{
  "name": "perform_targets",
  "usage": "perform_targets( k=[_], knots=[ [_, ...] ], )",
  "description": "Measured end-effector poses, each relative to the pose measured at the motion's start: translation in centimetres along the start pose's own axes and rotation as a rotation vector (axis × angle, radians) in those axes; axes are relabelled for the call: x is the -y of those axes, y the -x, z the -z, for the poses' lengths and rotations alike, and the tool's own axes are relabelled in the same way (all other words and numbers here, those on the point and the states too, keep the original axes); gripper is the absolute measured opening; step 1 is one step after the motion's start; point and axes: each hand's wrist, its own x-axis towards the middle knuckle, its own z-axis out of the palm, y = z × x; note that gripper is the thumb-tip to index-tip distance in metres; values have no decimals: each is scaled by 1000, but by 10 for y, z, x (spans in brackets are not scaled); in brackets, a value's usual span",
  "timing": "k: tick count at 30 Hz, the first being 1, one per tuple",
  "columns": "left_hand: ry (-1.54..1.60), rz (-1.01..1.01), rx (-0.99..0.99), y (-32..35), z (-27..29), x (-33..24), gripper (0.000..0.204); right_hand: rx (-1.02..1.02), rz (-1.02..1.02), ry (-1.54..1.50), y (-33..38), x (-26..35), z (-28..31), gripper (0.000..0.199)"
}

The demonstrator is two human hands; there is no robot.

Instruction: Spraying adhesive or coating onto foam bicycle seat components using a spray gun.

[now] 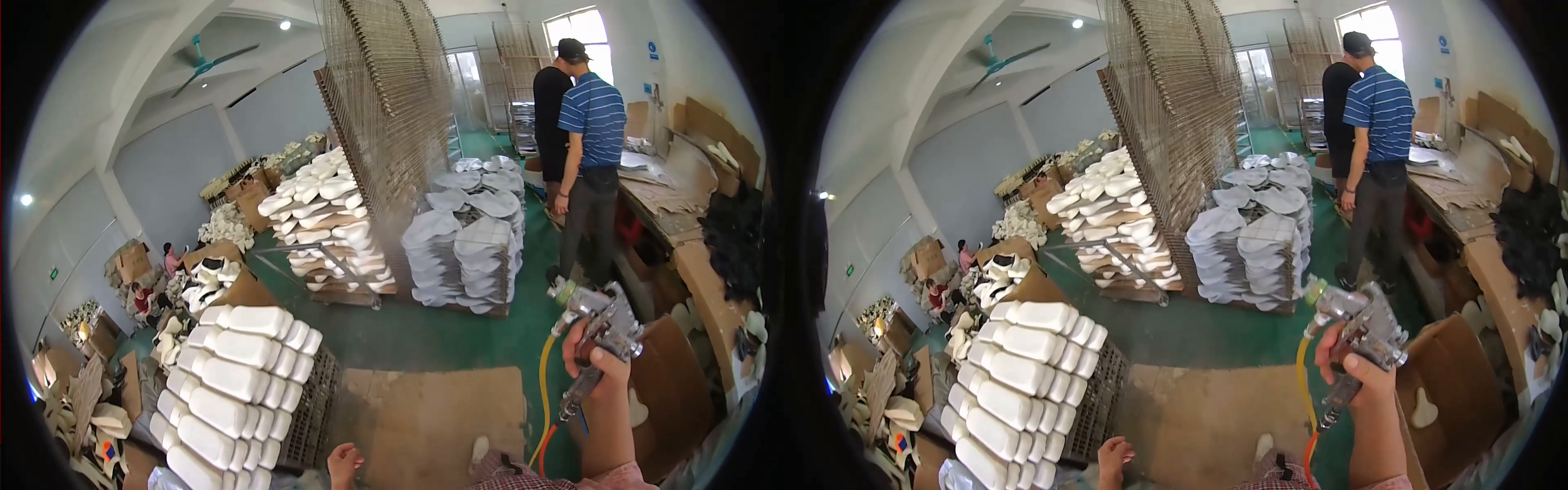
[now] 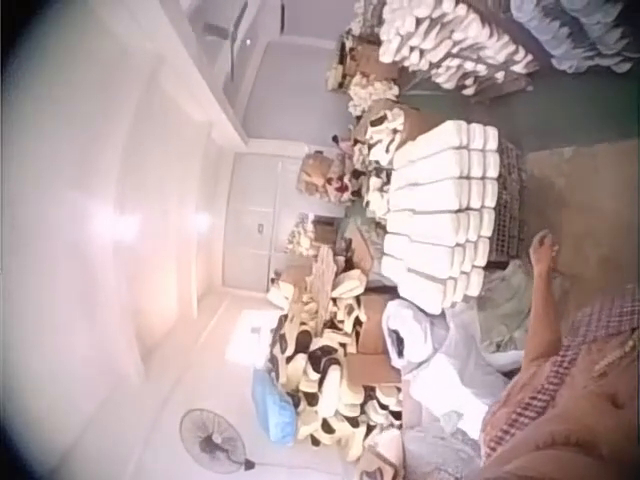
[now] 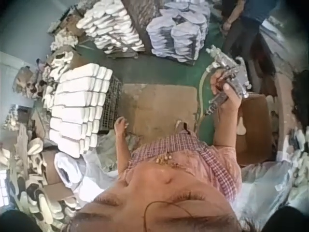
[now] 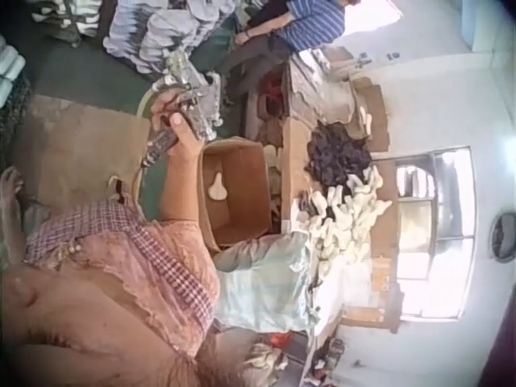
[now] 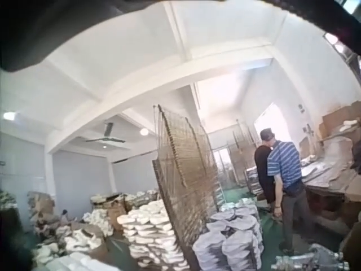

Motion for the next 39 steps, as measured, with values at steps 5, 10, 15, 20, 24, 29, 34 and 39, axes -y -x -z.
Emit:
perform_targets(
  k=[5,10,15,20,24,29,34,39],
  knots=[
    [122,-16,92,-118,-64,-74,26,48,-268,24,-83,-103,30,61],
    [115,-46,35,-251,-116,-176,25,142,-408,-14,-194,-178,34,61],
    [294,-190,104,-356,-169,-282,21,133,-379,-3,-297,-227,18,59],
    [397,-377,166,-489,-243,-384,25,26,-321,20,-359,-289,31,55],
    [412,-563,278,-599,-300,-468,37,-165,-322,228,-395,-322,35,48],
    [407,-698,242,-707,-356,-572,55,-431,-334,461,-436,-369,38,44],
    [494,-706,300,-801,-393,-629,60,-642,-366,547,-467,-397,41,44],
    [823,-419,436,-783,-440,-650,60,-706,-374,583,-483,-407,77,52]
  ],
)
